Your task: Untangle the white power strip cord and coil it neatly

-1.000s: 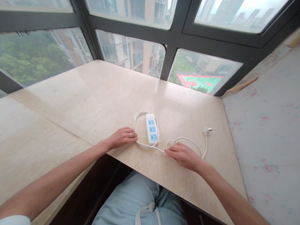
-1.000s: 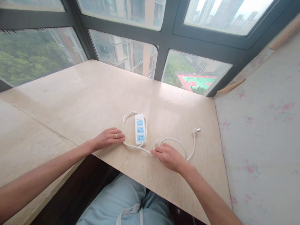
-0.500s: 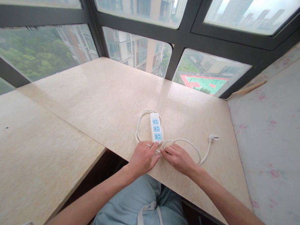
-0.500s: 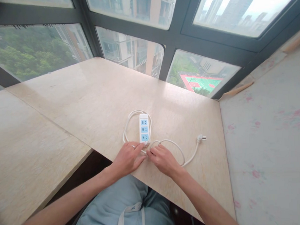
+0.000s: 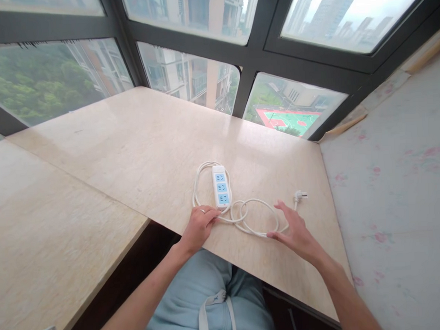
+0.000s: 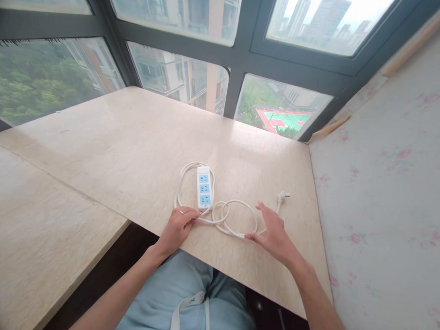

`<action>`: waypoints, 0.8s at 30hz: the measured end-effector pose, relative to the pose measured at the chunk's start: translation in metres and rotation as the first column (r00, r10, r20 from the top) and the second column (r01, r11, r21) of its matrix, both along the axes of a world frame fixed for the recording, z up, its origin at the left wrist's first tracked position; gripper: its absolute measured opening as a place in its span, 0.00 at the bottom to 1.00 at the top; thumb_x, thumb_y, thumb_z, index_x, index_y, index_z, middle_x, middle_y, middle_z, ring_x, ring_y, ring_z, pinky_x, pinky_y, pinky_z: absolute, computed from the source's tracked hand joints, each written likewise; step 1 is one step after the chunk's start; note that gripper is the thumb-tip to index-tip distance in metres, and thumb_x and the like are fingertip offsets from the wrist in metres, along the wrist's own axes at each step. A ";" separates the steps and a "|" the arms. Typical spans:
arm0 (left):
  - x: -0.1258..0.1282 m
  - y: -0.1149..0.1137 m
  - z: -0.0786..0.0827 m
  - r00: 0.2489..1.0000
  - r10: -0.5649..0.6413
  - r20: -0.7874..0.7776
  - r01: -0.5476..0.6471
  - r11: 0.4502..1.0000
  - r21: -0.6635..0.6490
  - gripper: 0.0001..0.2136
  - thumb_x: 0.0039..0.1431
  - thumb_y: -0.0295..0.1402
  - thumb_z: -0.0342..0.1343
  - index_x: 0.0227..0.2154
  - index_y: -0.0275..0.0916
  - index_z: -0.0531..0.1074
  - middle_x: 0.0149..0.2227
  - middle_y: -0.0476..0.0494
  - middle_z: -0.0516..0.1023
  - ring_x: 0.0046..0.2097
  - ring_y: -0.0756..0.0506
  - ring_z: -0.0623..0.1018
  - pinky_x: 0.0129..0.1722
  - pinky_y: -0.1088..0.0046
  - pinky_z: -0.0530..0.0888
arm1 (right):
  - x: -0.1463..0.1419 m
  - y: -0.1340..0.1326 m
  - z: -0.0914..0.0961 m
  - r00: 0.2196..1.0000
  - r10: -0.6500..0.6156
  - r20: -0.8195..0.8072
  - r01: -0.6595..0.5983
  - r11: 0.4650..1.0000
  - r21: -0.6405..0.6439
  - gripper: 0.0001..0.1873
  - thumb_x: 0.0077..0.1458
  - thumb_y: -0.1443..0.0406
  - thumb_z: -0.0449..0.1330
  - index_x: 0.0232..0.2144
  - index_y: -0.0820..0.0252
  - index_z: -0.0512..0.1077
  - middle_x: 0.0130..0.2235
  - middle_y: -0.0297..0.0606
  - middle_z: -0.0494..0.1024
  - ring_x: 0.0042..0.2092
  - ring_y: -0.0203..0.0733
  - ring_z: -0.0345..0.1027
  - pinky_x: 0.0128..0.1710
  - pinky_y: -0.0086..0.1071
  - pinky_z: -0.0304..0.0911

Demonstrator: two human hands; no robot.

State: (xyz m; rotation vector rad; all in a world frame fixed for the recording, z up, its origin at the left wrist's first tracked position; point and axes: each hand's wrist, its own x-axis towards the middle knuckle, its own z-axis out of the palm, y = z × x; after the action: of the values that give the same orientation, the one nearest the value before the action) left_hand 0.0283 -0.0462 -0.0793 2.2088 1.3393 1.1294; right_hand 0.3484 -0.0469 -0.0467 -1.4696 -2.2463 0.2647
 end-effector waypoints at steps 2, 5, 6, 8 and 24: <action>-0.002 0.002 -0.001 0.999 -0.018 0.026 0.018 1.000 -0.009 0.09 0.59 0.21 0.53 0.37 0.39 0.76 0.37 0.42 0.80 0.42 0.44 0.78 0.43 0.63 0.71 | 0.015 0.004 -0.005 0.996 0.089 0.019 -0.086 0.986 -0.145 0.33 0.51 0.49 0.64 0.56 0.55 0.66 0.48 0.46 0.74 0.51 0.54 0.68 0.49 0.48 0.64; -0.005 0.005 -0.002 0.998 -0.038 0.053 0.039 0.999 -0.009 0.10 0.58 0.20 0.53 0.36 0.39 0.76 0.36 0.43 0.80 0.41 0.45 0.78 0.43 0.63 0.70 | 0.021 0.007 -0.002 0.983 0.172 0.058 -0.154 0.959 -0.237 0.18 0.52 0.53 0.65 0.42 0.55 0.76 0.37 0.41 0.76 0.42 0.48 0.70 0.44 0.42 0.64; -0.008 0.006 -0.003 0.998 -0.044 0.055 0.044 0.999 -0.006 0.11 0.57 0.19 0.53 0.36 0.39 0.76 0.36 0.44 0.80 0.41 0.45 0.78 0.44 0.63 0.70 | 0.021 0.008 0.001 0.978 0.195 0.068 -0.172 0.952 -0.254 0.13 0.52 0.54 0.65 0.37 0.55 0.77 0.34 0.40 0.76 0.40 0.47 0.69 0.42 0.41 0.64; -0.014 0.008 -0.003 0.997 -0.047 0.053 0.048 0.999 -0.002 0.12 0.57 0.19 0.52 0.36 0.39 0.76 0.36 0.44 0.80 0.41 0.45 0.78 0.44 0.64 0.70 | 0.021 0.011 0.006 0.966 0.249 0.074 -0.217 0.930 -0.296 0.09 0.54 0.58 0.64 0.30 0.56 0.77 0.32 0.38 0.75 0.39 0.45 0.69 0.40 0.38 0.63; -0.059 0.019 0.002 0.987 -0.157 -0.026 0.158 0.987 0.016 0.12 0.59 0.20 0.50 0.37 0.39 0.76 0.36 0.45 0.80 0.40 0.47 0.77 0.45 0.66 0.69 | 0.101 0.101 0.014 0.983 0.023 0.181 0.011 0.982 -0.186 0.15 0.59 0.57 0.54 0.29 0.56 0.76 0.35 0.42 0.80 0.37 0.47 0.73 0.40 0.39 0.65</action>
State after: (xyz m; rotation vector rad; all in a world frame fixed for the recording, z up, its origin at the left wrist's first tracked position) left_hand -0.0311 -0.0270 -0.0774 2.3031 1.1445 1.0640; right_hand 0.4495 0.0537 -0.0330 -1.6424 -2.4270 0.3650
